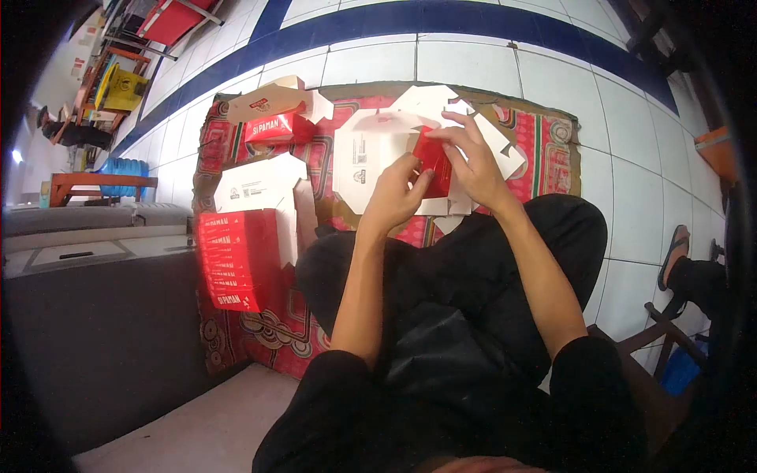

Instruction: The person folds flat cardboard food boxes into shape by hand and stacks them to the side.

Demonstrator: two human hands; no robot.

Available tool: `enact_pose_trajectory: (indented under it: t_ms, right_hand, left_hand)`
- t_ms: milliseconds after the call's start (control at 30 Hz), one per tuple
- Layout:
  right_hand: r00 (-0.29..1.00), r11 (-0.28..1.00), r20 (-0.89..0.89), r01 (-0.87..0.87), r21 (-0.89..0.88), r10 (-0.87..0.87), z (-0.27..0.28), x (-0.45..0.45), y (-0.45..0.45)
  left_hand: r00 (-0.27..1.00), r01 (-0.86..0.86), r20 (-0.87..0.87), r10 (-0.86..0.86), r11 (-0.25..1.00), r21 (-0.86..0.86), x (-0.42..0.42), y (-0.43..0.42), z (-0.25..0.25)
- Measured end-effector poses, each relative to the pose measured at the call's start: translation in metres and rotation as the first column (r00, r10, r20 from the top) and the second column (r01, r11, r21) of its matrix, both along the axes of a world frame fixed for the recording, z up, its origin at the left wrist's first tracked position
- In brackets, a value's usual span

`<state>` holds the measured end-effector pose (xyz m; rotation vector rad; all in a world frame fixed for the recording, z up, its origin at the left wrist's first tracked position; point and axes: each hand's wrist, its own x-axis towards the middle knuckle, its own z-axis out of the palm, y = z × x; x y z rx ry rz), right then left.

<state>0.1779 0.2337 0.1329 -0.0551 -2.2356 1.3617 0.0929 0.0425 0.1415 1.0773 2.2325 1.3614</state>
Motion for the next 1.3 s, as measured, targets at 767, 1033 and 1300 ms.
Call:
enact_pose_trajectory:
  t_ms: [767,1033,1300]
  right_hand:
    - [0.933,0.667,0.247,0.361,-0.653,-0.263,-0.023,-0.006,0.028]
    - [0.992,0.999,0.116,-0.04,-0.034,0.044,-0.001,0.003,0.008]
    - [0.959,0.986,0.268,-0.047,-0.158,0.088,-0.014,0.002,0.004]
  left_hand:
    - [0.971,-0.198,-0.091,0.219,0.96,0.199,-0.014,-0.003,0.018]
    - [0.953,-0.283,-0.072,0.294,0.949,0.139,-0.012,-0.011,0.022]
    - [0.957,-0.278,-0.049,0.286,0.953,0.123,-0.012,-0.01,0.02]
